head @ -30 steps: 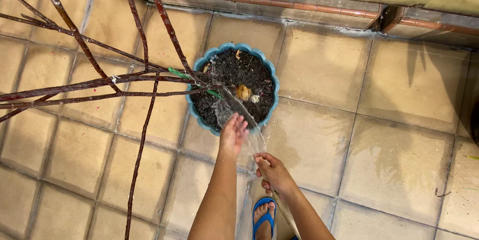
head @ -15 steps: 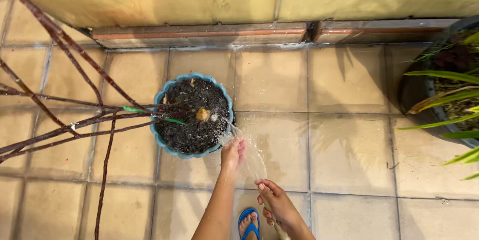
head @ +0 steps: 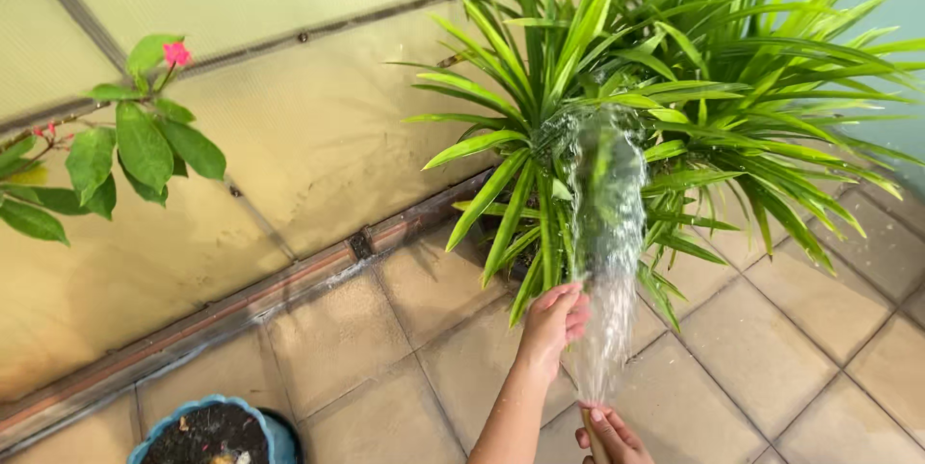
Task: The person waters various potted plants on tiered racks and on the balcony floor using a hose, occasionally adjusting the leaves and removing small debris by hand.
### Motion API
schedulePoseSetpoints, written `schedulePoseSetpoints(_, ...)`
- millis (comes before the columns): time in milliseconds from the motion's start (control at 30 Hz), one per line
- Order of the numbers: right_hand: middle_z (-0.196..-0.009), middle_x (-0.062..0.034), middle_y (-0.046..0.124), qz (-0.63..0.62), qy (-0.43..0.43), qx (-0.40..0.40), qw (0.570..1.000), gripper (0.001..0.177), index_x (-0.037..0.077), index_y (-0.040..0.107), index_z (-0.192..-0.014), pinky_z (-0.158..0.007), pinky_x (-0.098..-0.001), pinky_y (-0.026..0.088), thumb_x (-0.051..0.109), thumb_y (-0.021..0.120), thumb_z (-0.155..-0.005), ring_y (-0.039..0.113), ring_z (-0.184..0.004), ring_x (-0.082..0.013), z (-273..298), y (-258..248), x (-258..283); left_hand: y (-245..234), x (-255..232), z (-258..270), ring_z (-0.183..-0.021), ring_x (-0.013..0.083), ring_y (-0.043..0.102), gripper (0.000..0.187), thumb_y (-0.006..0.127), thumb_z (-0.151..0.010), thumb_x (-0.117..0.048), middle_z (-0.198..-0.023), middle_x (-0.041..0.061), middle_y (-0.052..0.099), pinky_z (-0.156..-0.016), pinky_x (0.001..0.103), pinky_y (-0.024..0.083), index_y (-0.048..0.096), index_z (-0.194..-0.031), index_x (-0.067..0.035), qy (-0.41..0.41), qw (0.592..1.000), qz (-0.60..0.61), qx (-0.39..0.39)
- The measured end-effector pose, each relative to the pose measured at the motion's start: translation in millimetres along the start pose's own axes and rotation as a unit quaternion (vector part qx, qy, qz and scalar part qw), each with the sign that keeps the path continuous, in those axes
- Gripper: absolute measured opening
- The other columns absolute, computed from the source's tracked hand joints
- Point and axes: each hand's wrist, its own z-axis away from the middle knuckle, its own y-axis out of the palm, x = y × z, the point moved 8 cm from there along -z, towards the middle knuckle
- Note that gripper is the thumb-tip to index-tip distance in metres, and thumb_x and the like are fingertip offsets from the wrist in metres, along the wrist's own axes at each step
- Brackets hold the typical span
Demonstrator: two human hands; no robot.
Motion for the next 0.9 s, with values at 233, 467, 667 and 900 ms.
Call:
schedulePoseSetpoints(233, -0.077, -0.0098, 0.059, -0.020, 0.007, 0.088, 0.996, 0.034, 0.013, 0.062, -0.128, -0.037, -0.0274, 0.029, 0.030, 0.057, -0.099, 0.037, -0.039, -0.0145, 65.9, 34.3, 74.9, 15.6, -14.4, -39.3, -0.062, 0.0086, 0.053, 0.034, 0.066, -0.098, -0.033, -0.081, 0.001, 0.062, -0.054, 0.024, 0.042, 0.073, -0.117, -0.005, 0.025, 0.991, -0.081, -0.099)
schedulePoseSetpoints(467, -0.078, -0.0082, 0.060, -0.038, 0.044, 0.056, 0.997, 0.033, 0.011, 0.065, -0.129, -0.032, -0.0255, 0.027, 0.027, 0.061, -0.102, 0.038, -0.040, -0.0125, 96.0, 45.9, 114.6, 20.9, -46.5, -49.4, -0.070, 0.0078, 0.055, 0.036, 0.063, -0.094, -0.027, -0.093, -0.001, 0.070, -0.058, 0.025, 0.039, 0.070, -0.125, -0.011, 0.062, 0.987, -0.094, -0.115)
schedulePoseSetpoints(667, -0.080, -0.0046, 0.058, -0.039, 0.060, 0.053, 0.996, 0.031, 0.013, 0.060, -0.128, -0.030, -0.0266, 0.027, 0.029, 0.061, -0.102, 0.037, -0.040, -0.0116, 112.3, 89.9, 171.3, 26.4, -69.6, -103.3, -0.079, 0.0082, 0.060, 0.034, 0.061, -0.100, -0.023, -0.099, -0.001, 0.066, -0.062, 0.024, 0.045, 0.064, -0.130, -0.007, 0.055, 0.985, -0.124, -0.109)
schedulePoseSetpoints(900, -0.082, -0.0031, 0.058, -0.014, 0.007, 0.061, 0.998, 0.032, 0.015, 0.063, -0.128, -0.030, -0.0256, 0.031, 0.030, 0.057, -0.101, 0.039, -0.043, -0.0080, 93.8, 149.6, 276.3, 49.1, -167.5, -184.3, -0.091, 0.0169, 0.060, 0.035, 0.060, -0.101, -0.014, -0.110, 0.009, 0.064, -0.076, 0.030, 0.048, 0.057, -0.134, -0.003, 0.247, 0.951, -0.141, -0.119)
